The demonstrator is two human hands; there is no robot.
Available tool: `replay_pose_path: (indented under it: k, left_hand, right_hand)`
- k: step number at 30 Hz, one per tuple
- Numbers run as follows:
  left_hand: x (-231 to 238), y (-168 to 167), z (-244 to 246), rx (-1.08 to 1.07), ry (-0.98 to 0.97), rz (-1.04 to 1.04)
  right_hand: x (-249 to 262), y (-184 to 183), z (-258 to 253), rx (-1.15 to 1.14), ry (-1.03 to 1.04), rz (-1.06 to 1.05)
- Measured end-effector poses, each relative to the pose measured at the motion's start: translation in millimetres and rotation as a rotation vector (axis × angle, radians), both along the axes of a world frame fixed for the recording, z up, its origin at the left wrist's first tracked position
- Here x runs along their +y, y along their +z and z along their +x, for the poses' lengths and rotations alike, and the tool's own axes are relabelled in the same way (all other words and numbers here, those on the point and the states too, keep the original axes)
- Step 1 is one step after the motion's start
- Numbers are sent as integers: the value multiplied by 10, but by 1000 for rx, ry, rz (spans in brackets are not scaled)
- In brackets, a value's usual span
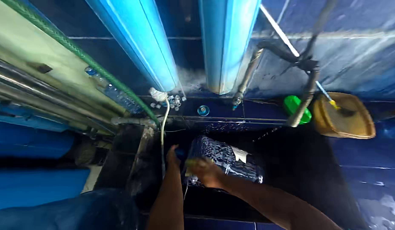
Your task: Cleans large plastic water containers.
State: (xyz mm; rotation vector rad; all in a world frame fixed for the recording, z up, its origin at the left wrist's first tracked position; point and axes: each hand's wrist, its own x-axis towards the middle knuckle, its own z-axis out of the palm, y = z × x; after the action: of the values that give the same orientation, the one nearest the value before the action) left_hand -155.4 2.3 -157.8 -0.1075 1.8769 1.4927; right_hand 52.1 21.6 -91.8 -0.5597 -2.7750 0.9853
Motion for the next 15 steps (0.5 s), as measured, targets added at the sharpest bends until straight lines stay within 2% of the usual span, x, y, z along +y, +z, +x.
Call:
replay_pose_path:
  k: [3,5,6,7,9,10,11,13,15]
  left_hand:
    - [116,118,7,-63,-192,409]
    - [120,16,12,-178,-287,692]
    - [81,-93,31,-229,-254,734]
    - [12,-210,56,-228,-192,669]
    - [-106,-408,77,-181,-47,273]
    - [-195,-468,92,-195,18,73]
    - [-292,-515,118,-197,51,-27]
    - [-384,-537,145,-198,119,-27]
    - [-277,-544,102,-191,136,94]
  right_hand:
    - [1195,165,-142,-119,-278,-374]
    - [1789,-19,-183,-350,-277,-351]
    - [1839,-143,-238,-418,-290,-341]
    - [1698,-227,-310,-419,-336,-363]
    - [925,-173,-427,-322,-411,-382]
    - [436,-195,-406,-280,-320,-338]
    - [17,-212,-341,-253,-175,-285]
    - [-329,-261,-231,-231,65,-176]
    - [22,-213,-255,-241,-67,-198]
